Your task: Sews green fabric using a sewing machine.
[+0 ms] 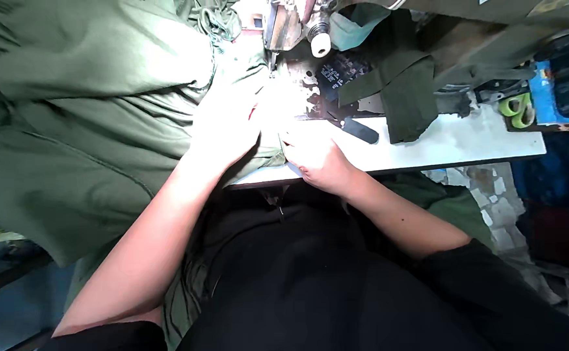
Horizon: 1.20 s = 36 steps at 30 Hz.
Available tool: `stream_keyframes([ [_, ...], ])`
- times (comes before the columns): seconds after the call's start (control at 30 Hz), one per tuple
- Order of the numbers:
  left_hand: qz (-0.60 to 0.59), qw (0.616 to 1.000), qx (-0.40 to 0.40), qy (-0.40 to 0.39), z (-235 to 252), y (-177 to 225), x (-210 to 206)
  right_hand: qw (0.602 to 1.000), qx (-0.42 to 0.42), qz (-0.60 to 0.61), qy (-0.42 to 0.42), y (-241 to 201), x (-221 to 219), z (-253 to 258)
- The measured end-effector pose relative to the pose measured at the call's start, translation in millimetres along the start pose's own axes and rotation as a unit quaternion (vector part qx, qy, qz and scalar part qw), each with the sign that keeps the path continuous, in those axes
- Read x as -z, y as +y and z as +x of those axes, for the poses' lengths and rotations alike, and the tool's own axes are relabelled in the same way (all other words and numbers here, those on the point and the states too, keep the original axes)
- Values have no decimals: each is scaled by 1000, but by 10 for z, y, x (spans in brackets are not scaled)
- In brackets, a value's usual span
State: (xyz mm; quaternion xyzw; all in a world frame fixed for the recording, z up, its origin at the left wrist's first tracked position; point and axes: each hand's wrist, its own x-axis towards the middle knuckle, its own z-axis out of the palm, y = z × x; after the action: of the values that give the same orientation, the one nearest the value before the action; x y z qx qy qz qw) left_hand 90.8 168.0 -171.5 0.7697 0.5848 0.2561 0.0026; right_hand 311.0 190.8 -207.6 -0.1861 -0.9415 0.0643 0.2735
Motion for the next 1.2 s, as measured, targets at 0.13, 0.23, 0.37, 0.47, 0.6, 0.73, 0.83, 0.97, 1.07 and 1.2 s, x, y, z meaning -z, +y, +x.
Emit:
stream_keyframes([
  [0.13, -34, 990, -121, -59, 188, -22, -268, 999, 14, 1, -52, -30, 88, 66],
  [0.23, 6, 982, -155, -106, 194, -101, -358, 997, 3, -1, -77, -81, 137, 110],
  [0.37, 34, 979, -161, -121, 160, -147, -326, 997, 3, -17, -79, -105, 125, 97],
  [0.47, 38, 975, -171, -135, 167, -191, -262, 996, -3, -23, -88, -138, 137, 138],
  [0.6, 55, 972, -182, -140, 163, -204, -260, 995, -9, -19, -93, -130, 144, 142],
  [0.73, 24, 978, -174, -109, 151, -236, -308, 997, 0, -13, -75, -97, 90, 112],
  [0.83, -54, 982, -175, -38, 90, -303, -378, 997, -4, -19, -78, -106, 102, 129],
  [0.97, -57, 982, -178, -34, 129, -332, -365, 998, -7, -31, -58, -91, 67, 151],
  [1.07, -46, 983, -174, -35, 183, -351, -354, 995, -29, -43, -86, -59, 55, 187],
  [1.2, -36, 985, -163, -49, 267, -383, -343, 995, -40, -60, -70, 50, -22, 223],
])
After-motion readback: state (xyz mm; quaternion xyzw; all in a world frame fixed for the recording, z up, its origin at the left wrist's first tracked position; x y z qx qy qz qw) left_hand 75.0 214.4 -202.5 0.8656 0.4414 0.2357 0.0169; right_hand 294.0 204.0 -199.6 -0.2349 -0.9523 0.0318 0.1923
